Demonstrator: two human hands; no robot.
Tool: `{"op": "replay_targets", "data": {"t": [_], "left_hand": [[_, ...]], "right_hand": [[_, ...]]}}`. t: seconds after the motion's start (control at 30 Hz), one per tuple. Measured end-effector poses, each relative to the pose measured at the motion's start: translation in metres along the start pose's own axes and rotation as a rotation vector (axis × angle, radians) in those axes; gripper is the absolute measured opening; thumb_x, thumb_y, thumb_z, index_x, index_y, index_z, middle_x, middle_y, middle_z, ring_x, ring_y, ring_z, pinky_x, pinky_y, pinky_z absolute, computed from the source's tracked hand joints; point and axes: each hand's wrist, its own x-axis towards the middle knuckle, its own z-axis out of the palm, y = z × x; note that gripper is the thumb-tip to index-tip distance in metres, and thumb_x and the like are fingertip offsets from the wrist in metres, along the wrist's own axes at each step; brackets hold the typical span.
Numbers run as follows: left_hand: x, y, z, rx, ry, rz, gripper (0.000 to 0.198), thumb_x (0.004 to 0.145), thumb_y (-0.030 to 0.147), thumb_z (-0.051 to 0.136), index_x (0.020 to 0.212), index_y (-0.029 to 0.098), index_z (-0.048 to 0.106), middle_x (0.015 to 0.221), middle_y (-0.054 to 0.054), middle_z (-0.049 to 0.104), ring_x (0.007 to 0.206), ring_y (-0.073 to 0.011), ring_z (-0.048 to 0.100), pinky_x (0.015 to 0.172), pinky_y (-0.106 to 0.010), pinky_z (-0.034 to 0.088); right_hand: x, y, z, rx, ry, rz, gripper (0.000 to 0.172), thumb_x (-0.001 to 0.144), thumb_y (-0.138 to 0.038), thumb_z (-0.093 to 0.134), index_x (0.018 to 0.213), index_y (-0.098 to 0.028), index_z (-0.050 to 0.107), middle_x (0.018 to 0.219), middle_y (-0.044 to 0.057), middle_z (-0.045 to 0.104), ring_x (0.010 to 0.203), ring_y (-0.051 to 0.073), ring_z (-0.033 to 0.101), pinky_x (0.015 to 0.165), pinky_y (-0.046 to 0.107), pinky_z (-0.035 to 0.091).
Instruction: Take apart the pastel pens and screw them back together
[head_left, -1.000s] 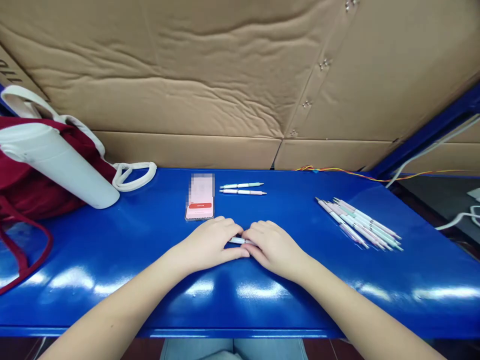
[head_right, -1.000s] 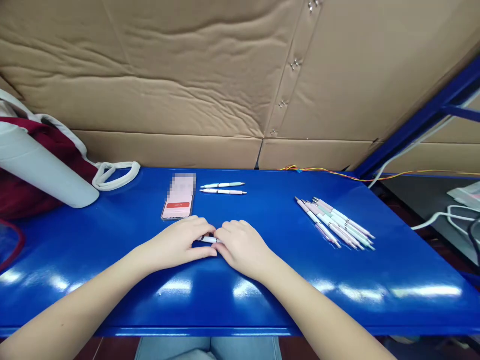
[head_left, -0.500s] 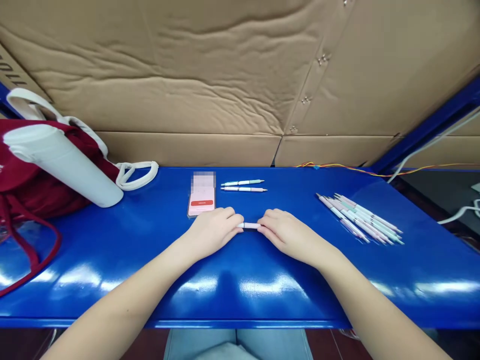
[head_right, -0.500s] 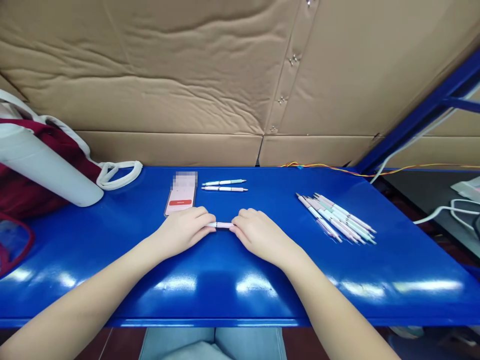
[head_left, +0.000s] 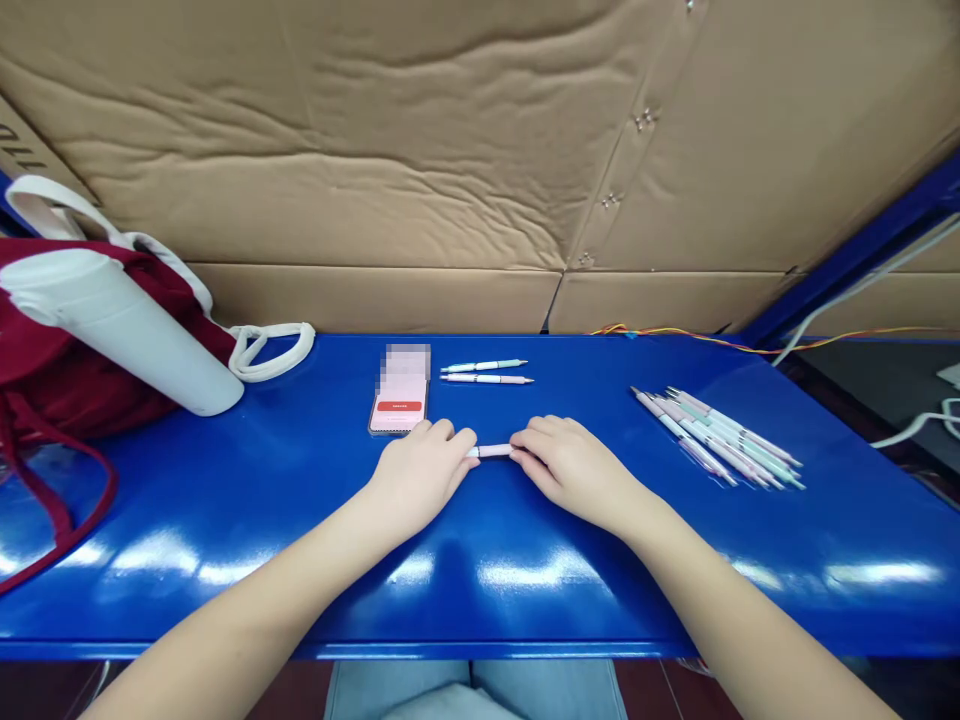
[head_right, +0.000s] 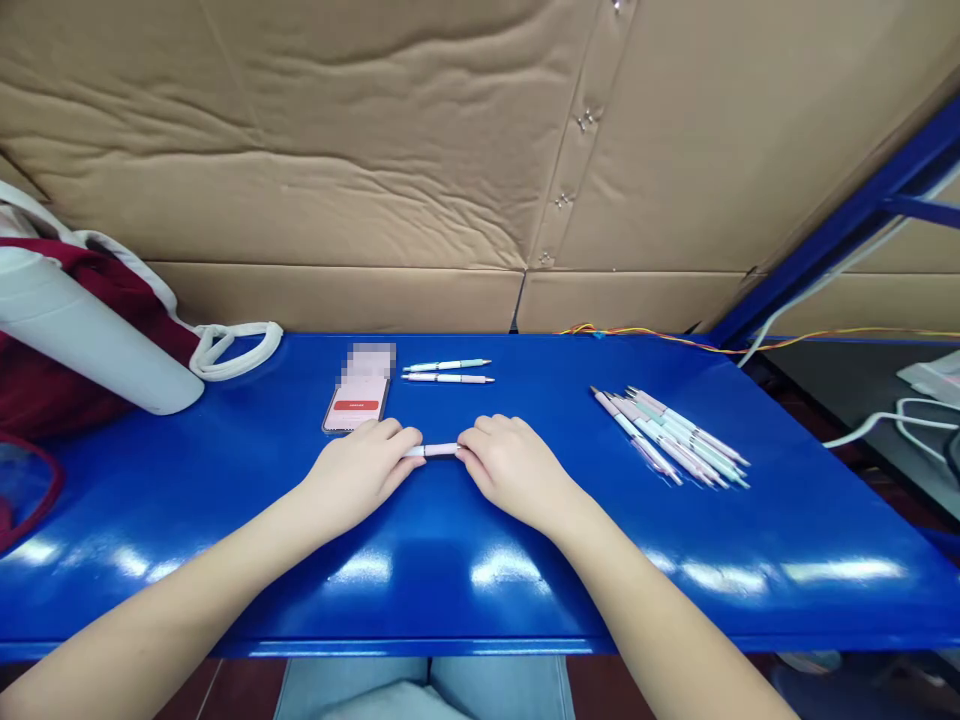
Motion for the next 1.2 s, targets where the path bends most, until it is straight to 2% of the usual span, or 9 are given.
{"op": "replay_targets", "data": {"t": [0.17,0.3,0.57,0.77,0.93,1.07,1.2], "left_hand": [[0.002,-0.004,-0.002,0.002,-0.009,-0.030,0.023,0.095,0.042,0.039,0.099,0.025,0.054,0.094,-0.002,0.054,0.079,-0.0179,0.054,0.050,-0.022,0.032],[0.006,-0.009,0.000,0.008,-0.002,-0.023,0.023,0.095,0.040,0.038,0.098,0.024,0.055,0.093,-0.003,0.053,0.078,-0.0177,0.053,0.052,-0.022,0.034],[0.016,-0.027,0.011,-0.046,0.055,0.104,0.025,0.095,0.037,0.040,0.094,0.020,0.057,0.090,-0.004,0.051,0.081,-0.0183,0.050,0.072,-0.030,0.043],[0.014,-0.025,0.011,-0.063,0.107,0.173,0.019,0.094,0.030,0.042,0.094,0.018,0.057,0.089,-0.004,0.055,0.079,-0.0181,0.052,0.071,-0.030,0.043],[0.011,-0.024,0.009,-0.097,0.122,0.245,0.022,0.096,0.028,0.036,0.101,0.020,0.056,0.092,-0.003,0.058,0.083,-0.0161,0.056,0.066,-0.025,0.044],[0.009,-0.026,0.005,-0.136,0.119,0.272,0.024,0.096,0.030,0.034,0.099,0.021,0.057,0.090,-0.001,0.060,0.082,-0.0145,0.058,0.066,-0.023,0.043],[0.008,-0.026,0.003,-0.162,0.095,0.279,0.025,0.096,0.030,0.033,0.101,0.022,0.056,0.088,-0.001,0.061,0.080,-0.0142,0.060,0.066,-0.023,0.043]], "right_hand": [[0.001,-0.001,0.001,-0.003,-0.002,0.009,0.025,0.095,-0.028,0.041,0.097,-0.019,0.064,0.087,0.006,0.064,0.082,0.018,0.056,0.075,0.031,0.036],[0.003,-0.004,0.002,-0.022,-0.010,0.043,0.026,0.095,-0.025,0.040,0.100,-0.018,0.065,0.088,0.006,0.063,0.082,0.018,0.056,0.073,0.030,0.035],[0.010,-0.007,0.008,-0.065,-0.010,0.079,0.027,0.095,-0.026,0.041,0.097,-0.018,0.067,0.085,0.007,0.061,0.078,0.017,0.053,0.068,0.030,0.032],[0.010,-0.004,0.012,0.015,0.053,0.065,0.021,0.093,-0.022,0.044,0.093,-0.017,0.064,0.087,0.007,0.061,0.079,0.018,0.053,0.070,0.030,0.035],[0.007,0.002,0.014,0.142,0.136,-0.023,0.014,0.090,-0.017,0.046,0.086,-0.015,0.060,0.083,0.007,0.059,0.076,0.017,0.053,0.072,0.030,0.039],[0.005,0.004,0.015,0.172,0.190,-0.092,0.016,0.090,-0.016,0.043,0.084,-0.015,0.058,0.080,0.007,0.058,0.075,0.018,0.050,0.071,0.031,0.041],[0.004,0.004,0.014,0.149,0.188,-0.080,0.019,0.092,-0.017,0.041,0.085,-0.014,0.058,0.082,0.008,0.058,0.076,0.019,0.050,0.072,0.032,0.040]]}}
